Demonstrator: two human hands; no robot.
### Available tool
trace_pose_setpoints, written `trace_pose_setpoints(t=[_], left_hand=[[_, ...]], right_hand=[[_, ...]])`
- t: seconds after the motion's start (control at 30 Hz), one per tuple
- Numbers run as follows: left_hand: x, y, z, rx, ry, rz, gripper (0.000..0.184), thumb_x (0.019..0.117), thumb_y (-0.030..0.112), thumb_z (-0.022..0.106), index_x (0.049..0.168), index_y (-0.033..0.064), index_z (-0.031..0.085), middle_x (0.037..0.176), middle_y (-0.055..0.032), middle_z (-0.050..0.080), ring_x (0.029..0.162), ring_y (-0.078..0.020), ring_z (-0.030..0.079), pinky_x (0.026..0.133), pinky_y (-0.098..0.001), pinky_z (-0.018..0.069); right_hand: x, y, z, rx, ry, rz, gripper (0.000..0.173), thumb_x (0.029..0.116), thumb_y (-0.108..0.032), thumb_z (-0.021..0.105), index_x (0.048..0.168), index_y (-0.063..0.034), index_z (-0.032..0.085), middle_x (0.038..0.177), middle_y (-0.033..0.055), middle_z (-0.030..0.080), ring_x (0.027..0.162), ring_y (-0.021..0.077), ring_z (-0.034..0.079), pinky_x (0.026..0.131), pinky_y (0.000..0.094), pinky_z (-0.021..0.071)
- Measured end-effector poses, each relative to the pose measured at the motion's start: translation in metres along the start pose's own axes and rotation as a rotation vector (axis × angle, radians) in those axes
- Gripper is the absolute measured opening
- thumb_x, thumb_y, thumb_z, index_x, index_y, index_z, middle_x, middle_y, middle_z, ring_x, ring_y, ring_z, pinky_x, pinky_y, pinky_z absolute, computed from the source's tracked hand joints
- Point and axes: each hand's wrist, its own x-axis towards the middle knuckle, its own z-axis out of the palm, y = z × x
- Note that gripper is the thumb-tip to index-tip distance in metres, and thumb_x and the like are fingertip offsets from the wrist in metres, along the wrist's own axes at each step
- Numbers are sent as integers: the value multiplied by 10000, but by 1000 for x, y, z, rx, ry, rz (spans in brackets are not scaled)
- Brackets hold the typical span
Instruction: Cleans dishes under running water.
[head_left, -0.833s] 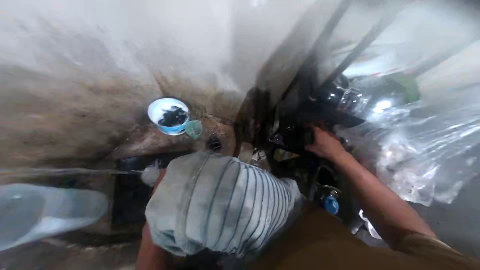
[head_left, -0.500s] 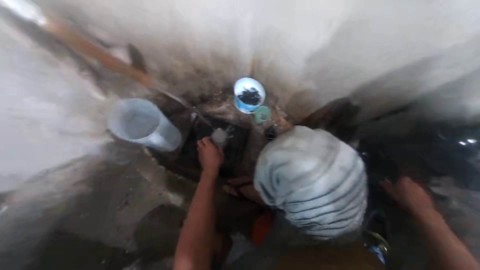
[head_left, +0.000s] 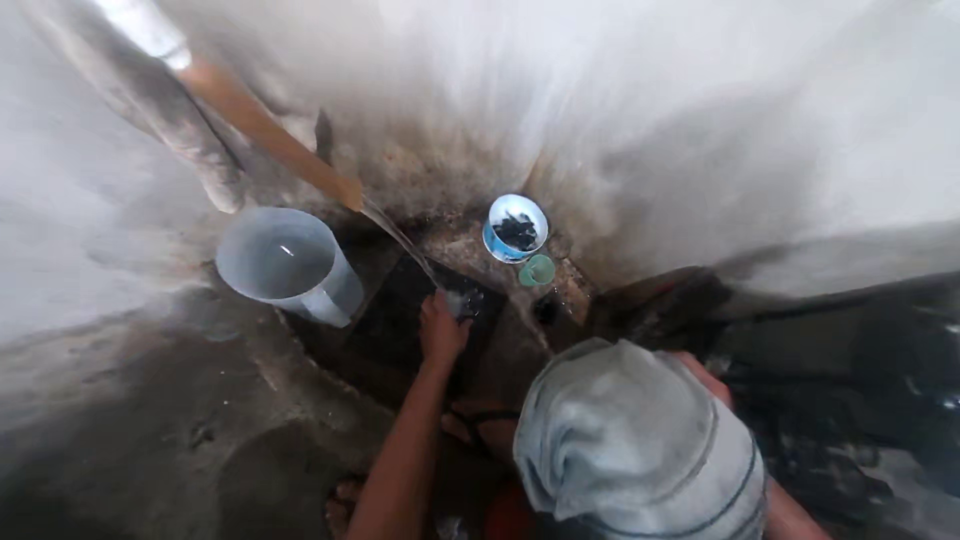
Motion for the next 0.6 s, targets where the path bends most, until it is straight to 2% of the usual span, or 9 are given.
trace_pose_setpoints(t=[0.07, 0.13, 0.2, 0.23, 0.27, 0.33, 0.43, 0.5, 0.6], left_hand=[[-1, -7, -1, -31, 0, 3, 923, 872, 327, 818, 1590, 54, 305, 1594, -283, 318, 1379, -491, 443, 1080, -631, 437], [-8, -16, -5, -66, 9, 3, 928, 883, 324, 809, 1602, 66, 282, 1603, -267, 313, 1390, -452, 452, 1105, -581, 444], [-16, -24, -13, -82, 19, -3, 912, 898, 341, 791, 1604, 67, 283, 1604, -256, 317, 1404, -419, 451, 1121, -543, 445], [-20, -28, -18, -86, 26, -12, 891, 908, 356, 778, 1602, 75, 294, 1603, -250, 325, 1408, -409, 450, 1123, -535, 445], [-25, -31, -22, -90, 34, -18, 869, 919, 368, 763, 1599, 79, 306, 1596, -251, 340, 1403, -408, 457, 1118, -538, 447], [-35, -35, -32, -84, 51, -22, 829, 944, 407, 725, 1593, 83, 324, 1579, -242, 375, 1401, -392, 465, 1122, -532, 444], [-41, -32, -42, -113, 119, 47, 707, 962, 408, 702, 1526, 69, 445, 1535, -210, 457, 1387, -339, 496, 1128, -502, 444], [-40, -23, -46, -189, 169, 199, 630, 959, 383, 709, 1467, 59, 525, 1512, -165, 508, 1390, -277, 507, 1143, -463, 443], [-39, -2, -56, -351, 111, 384, 811, 929, 433, 736, 1575, 107, 372, 1546, -101, 482, 1384, -184, 506, 1148, -407, 451]], right_hand=[[63, 4, 53, 48, -302, 120, 373, 1073, -361, 509, 1297, -134, 701, 1164, 97, 746, 1026, 247, 734, 924, 475, 592], [121, 12, 124, 42, -565, 248, 546, 1053, -461, 532, 1541, -227, 463, 1191, 158, 717, 1059, 343, 707, 957, 571, 548], [163, 21, 190, -49, -694, 299, 742, 1032, -424, 585, 1651, -313, 193, 1269, 226, 672, 1133, 434, 664, 978, 646, 510], [175, 25, 214, -108, -708, 309, 740, 1032, -405, 583, 1652, -311, 189, 1258, 240, 669, 1119, 449, 665, 946, 653, 519], [182, 27, 231, -158, -695, 310, 644, 1042, -401, 561, 1620, -273, 308, 1255, 238, 671, 1124, 447, 665, 937, 651, 526], [183, 24, 241, -221, -628, 282, 433, 1061, -430, 505, 1412, -193, 596, 1251, 200, 690, 1142, 429, 666, 934, 658, 521], [169, -11, 207, -169, -462, 83, 390, 1061, -461, 497, 1245, -178, 692, 1187, 135, 710, 1020, 370, 709, 844, 606, 563], [160, -43, 175, -28, -228, -117, 340, 1031, -435, 568, 1127, -157, 739, 1058, 109, 722, 879, 302, 725, 719, 524, 599], [157, -97, 152, 232, -30, -407, 281, 991, -416, 655, 1063, -163, 754, 980, 59, 707, 848, 195, 705, 700, 407, 616]])
